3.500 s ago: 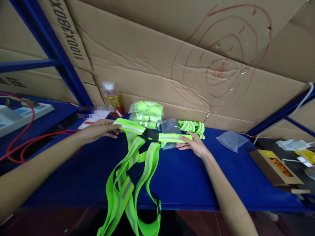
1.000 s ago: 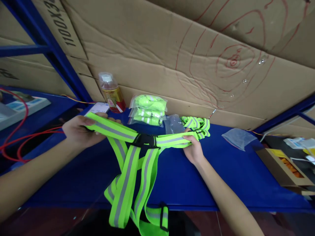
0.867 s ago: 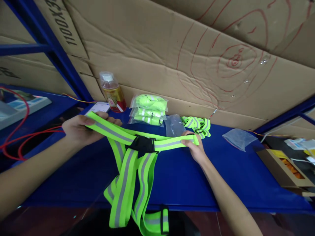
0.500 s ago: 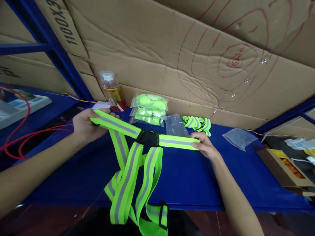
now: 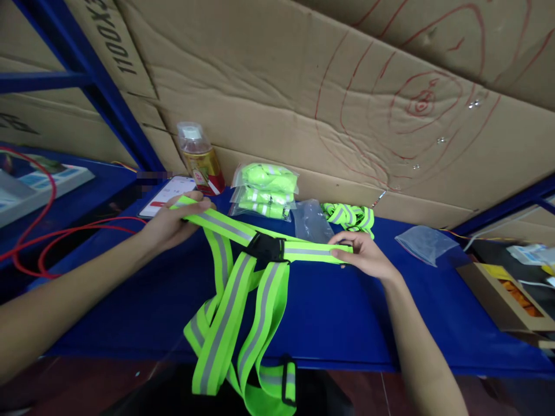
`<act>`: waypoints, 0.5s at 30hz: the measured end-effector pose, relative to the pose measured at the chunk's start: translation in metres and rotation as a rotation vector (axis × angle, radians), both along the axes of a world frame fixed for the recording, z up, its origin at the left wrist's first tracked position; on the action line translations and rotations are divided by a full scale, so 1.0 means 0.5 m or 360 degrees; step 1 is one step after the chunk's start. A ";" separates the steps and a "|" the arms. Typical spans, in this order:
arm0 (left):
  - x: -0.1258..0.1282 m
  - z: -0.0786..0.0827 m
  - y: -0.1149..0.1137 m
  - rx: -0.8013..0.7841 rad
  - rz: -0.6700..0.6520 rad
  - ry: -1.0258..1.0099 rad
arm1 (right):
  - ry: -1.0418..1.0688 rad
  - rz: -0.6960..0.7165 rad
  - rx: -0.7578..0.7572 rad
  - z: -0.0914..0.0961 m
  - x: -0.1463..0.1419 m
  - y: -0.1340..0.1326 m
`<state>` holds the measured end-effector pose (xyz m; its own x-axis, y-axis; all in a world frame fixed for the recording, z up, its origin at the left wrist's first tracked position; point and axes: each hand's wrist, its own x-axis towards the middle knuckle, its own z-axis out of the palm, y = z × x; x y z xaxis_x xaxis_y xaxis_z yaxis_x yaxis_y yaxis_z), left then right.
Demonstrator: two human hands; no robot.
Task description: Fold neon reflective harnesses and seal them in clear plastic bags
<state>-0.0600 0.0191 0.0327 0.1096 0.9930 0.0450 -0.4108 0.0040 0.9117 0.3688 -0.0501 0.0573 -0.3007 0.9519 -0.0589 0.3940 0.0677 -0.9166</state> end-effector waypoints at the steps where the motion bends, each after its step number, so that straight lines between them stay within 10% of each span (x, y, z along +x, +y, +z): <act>1: 0.006 -0.001 -0.002 0.0022 -0.0004 0.0042 | 0.0024 -0.0041 -0.0016 -0.004 -0.009 0.000; 7: 0.017 0.010 -0.007 -0.0068 0.0067 -0.0115 | 0.0516 -0.0229 -0.0141 -0.037 -0.036 -0.006; 15: 0.002 0.033 -0.020 0.0019 -0.0238 -0.0456 | 0.1058 0.0349 -0.0333 0.001 -0.023 -0.025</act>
<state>-0.0590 0.0092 0.0492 0.2355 0.9660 0.1066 -0.6462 0.0737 0.7596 0.3574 -0.0625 0.0580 -0.5187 0.8545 0.0284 -0.2527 -0.1215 -0.9599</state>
